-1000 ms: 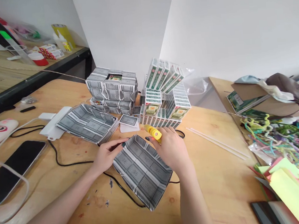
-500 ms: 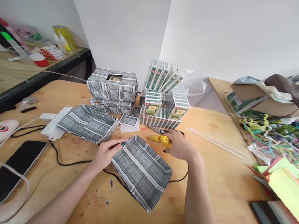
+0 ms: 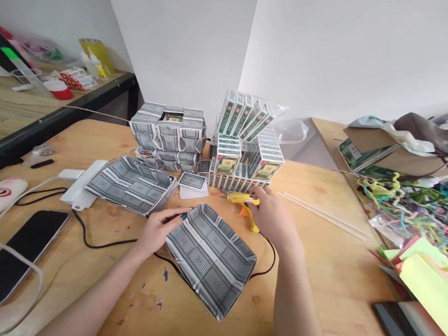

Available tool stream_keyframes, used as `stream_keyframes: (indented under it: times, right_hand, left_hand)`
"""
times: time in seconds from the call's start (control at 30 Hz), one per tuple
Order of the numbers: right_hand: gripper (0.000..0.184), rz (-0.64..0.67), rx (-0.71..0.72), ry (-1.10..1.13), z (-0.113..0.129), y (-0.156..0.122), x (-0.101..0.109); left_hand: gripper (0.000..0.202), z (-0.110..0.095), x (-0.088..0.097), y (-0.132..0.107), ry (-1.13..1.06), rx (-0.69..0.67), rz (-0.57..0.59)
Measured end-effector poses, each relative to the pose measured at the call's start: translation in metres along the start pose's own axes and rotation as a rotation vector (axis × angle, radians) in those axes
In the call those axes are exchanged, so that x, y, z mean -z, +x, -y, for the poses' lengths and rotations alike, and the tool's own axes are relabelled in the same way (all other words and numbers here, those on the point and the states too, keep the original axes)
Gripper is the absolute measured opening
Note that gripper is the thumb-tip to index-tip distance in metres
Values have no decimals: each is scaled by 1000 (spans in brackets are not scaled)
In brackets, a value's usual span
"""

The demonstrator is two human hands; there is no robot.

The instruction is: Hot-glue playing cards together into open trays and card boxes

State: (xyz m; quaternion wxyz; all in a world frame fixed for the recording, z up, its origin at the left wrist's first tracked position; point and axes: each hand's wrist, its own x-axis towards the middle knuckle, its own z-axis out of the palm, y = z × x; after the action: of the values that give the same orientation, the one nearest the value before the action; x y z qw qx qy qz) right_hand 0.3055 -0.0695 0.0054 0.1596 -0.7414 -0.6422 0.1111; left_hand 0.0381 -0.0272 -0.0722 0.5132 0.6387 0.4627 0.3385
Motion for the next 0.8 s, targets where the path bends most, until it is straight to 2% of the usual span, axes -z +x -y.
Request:
stream_keyframes:
  times: [0.1,0.23,0.4,0.6,0.7,0.8]
  right_hand:
    - [23,70,143,79,30,-4,-9]
    - [24,217,228,130,55,-2,-32]
    - [32,252,332,268,56,5,-49]
    - [29,220,336,225,58,4,-51]
    - [28,202,321,214,61,4,-52]
    - [27,208,336,227,62,3,-54]
  left_hand:
    - [29,0,0,0,-13,-6,5]
    - [29,0,1,1,4,-11,15]
    - [26,0,2,2,-14,-43,40]
    - [30,-12,3,0,36,-44,88]
    - [31,-26,0,3,193,-79,73]
    - [28,-36,-5,12,416,-173,65]
